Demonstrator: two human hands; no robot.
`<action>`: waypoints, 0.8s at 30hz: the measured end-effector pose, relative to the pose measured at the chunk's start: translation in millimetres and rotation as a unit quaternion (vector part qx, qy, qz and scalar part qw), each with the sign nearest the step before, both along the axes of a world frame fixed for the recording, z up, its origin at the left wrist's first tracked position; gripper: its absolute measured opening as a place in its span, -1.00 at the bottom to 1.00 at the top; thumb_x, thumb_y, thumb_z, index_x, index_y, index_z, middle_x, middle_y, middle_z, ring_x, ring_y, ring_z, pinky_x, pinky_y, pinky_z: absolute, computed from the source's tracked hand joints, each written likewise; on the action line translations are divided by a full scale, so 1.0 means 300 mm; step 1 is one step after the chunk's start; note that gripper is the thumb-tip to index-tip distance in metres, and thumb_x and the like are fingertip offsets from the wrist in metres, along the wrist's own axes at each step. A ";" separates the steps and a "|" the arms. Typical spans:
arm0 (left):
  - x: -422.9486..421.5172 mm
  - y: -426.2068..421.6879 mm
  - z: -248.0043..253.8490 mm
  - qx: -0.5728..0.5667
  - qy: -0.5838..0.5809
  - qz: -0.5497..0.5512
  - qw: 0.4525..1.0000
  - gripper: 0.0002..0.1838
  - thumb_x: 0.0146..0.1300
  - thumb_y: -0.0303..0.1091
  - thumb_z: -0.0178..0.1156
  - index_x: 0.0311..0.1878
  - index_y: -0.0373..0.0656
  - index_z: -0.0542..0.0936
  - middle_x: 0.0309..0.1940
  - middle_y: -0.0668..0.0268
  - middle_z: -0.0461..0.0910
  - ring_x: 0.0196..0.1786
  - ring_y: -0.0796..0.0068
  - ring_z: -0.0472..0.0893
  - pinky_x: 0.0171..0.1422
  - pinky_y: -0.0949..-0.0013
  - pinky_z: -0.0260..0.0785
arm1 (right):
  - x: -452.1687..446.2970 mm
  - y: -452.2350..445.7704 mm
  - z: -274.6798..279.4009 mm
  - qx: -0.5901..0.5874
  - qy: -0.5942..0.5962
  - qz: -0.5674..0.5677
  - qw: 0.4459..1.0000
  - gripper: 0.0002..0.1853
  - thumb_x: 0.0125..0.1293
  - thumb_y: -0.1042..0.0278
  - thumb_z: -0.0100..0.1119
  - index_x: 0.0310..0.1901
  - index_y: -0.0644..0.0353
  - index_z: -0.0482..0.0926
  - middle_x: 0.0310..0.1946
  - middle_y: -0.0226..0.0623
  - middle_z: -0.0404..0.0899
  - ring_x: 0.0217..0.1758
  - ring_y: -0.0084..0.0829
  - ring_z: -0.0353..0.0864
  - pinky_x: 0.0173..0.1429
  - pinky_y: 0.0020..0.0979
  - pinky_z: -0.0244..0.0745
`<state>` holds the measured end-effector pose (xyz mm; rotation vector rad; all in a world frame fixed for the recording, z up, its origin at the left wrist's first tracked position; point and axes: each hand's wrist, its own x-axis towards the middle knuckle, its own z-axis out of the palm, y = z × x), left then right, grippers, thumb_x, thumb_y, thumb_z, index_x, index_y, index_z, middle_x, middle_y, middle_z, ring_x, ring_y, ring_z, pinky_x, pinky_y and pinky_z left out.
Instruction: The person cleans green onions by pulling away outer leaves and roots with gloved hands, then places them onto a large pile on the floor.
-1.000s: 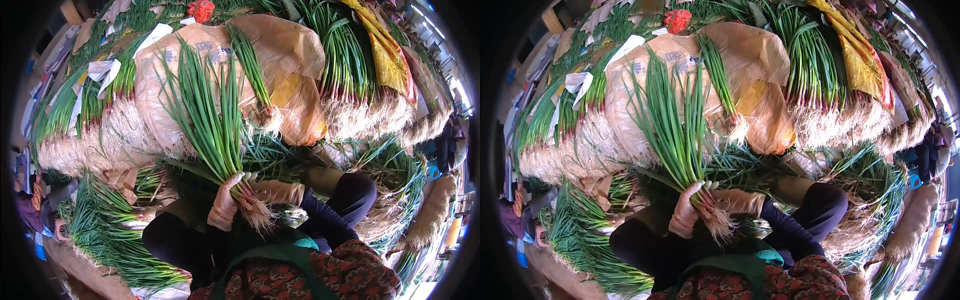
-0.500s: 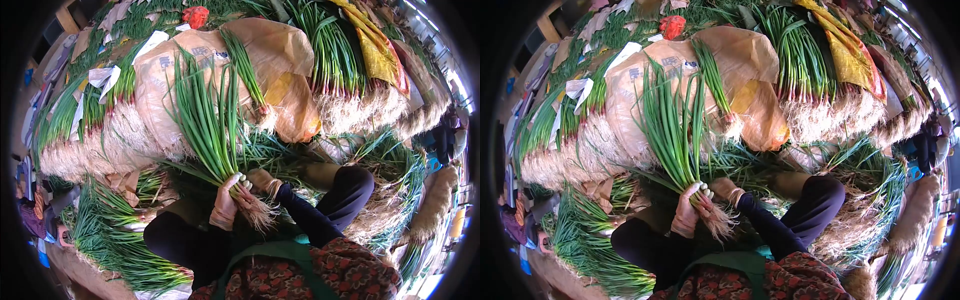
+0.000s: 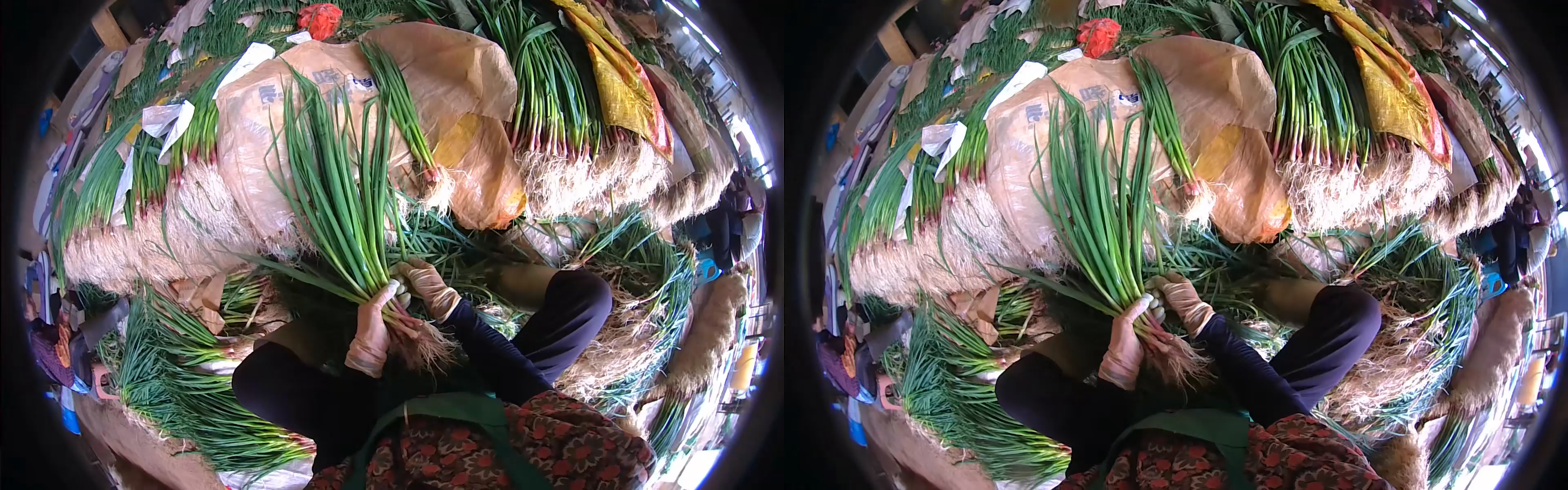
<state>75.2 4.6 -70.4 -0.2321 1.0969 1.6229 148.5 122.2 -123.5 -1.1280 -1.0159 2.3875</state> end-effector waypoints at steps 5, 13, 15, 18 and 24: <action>-0.010 -0.005 0.022 -0.015 0.022 -0.088 0.996 -0.74 0.18 -0.34 0.16 -0.09 -0.26 0.56 -0.27 0.24 0.59 -0.24 0.37 0.60 -0.13 0.31 0.50 | -0.038 0.051 0.045 0.201 -0.018 0.064 0.977 -0.71 0.29 0.30 0.16 -0.07 0.34 0.50 -0.34 -0.39 0.57 -0.36 -0.59 0.46 -0.26 -0.55 0.40; -0.037 -0.016 0.017 0.238 -0.151 0.016 0.959 -0.81 0.23 -0.32 0.08 -0.15 -0.19 0.50 -0.33 0.31 0.49 -0.31 0.44 0.49 -0.12 0.26 0.37 | 0.076 -0.004 -0.195 0.154 -0.119 0.138 0.971 -0.82 0.25 0.34 0.16 -0.15 0.18 0.52 -0.48 -0.42 0.55 -0.55 -0.53 0.47 -0.42 -0.49 0.44; -0.038 -0.021 0.036 0.263 -0.188 0.024 0.946 -0.82 0.26 -0.27 0.05 -0.15 -0.13 0.48 -0.33 0.33 0.45 -0.31 0.48 0.45 -0.07 0.27 0.32 | 0.068 -0.057 -0.209 -0.169 0.040 0.048 0.984 -0.79 0.29 0.25 0.10 -0.13 0.16 0.51 -0.46 -0.44 0.54 -0.59 -0.51 0.45 -0.45 -0.52 0.41; -0.022 -0.019 0.045 0.286 -0.197 0.025 0.937 -0.81 0.28 -0.23 0.05 -0.15 -0.11 0.48 -0.33 0.38 0.44 -0.31 0.50 0.44 -0.06 0.29 0.31 | 0.001 -0.024 0.188 -0.253 0.170 0.121 0.945 -0.71 0.37 0.07 -0.07 -0.27 0.12 0.46 -0.56 -0.49 0.39 -0.63 -0.51 0.33 -0.55 -0.46 0.28; 0.005 -0.045 0.146 0.297 -0.181 0.026 0.937 -0.82 0.29 -0.25 0.02 -0.09 -0.05 0.41 -0.32 0.42 0.39 -0.33 0.56 0.39 -0.08 0.34 0.26 | -0.121 0.006 0.174 -0.281 0.053 -0.025 0.958 -0.77 0.42 0.23 -0.17 -0.38 0.03 0.43 -0.77 -0.67 0.05 -0.77 -0.65 -0.05 -0.69 -0.54 -0.06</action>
